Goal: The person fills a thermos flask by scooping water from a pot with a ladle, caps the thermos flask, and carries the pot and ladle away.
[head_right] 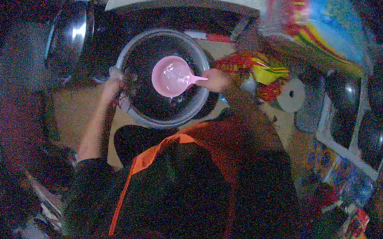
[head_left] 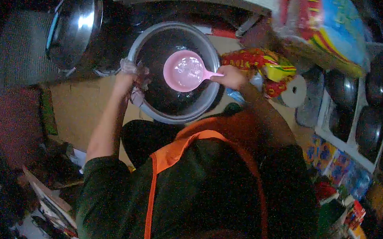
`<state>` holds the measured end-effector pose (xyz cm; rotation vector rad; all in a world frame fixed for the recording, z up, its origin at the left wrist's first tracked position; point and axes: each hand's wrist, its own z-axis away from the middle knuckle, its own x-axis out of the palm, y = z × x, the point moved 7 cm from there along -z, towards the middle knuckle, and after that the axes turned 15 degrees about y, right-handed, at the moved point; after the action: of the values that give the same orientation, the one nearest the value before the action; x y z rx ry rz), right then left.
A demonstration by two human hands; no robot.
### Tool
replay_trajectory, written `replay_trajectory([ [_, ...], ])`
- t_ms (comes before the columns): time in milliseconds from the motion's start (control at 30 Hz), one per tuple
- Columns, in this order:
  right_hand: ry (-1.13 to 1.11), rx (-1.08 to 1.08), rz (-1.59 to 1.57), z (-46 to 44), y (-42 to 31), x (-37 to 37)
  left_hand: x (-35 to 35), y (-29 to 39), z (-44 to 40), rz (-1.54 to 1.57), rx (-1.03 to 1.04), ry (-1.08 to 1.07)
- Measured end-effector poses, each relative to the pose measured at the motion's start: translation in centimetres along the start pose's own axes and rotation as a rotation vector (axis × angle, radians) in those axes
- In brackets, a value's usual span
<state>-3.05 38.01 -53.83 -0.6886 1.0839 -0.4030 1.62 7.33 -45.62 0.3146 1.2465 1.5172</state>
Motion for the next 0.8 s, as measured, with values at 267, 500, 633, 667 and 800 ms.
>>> replay_trajectory([
  [267,0.146,0.053,0.023,11.6,-7.2,-4.7,-4.2,8.4,7.2,0.151,0.104,-0.193],
  [500,0.405,0.175,-0.289,20.1,-5.5,-13.3,2.2,22.8,17.0,-0.135,0.206,-0.311],
  [633,0.644,0.140,-0.208,29.6,-3.2,-15.4,5.5,21.9,23.9,-0.067,0.265,-0.539],
  [667,0.551,0.309,-0.396,31.3,-2.6,-14.9,7.0,21.6,24.8,-0.036,0.223,-0.526],
  [800,0.595,0.522,-0.619,35.2,7.6,-17.2,14.1,21.8,25.7,0.040,0.112,-0.445],
])
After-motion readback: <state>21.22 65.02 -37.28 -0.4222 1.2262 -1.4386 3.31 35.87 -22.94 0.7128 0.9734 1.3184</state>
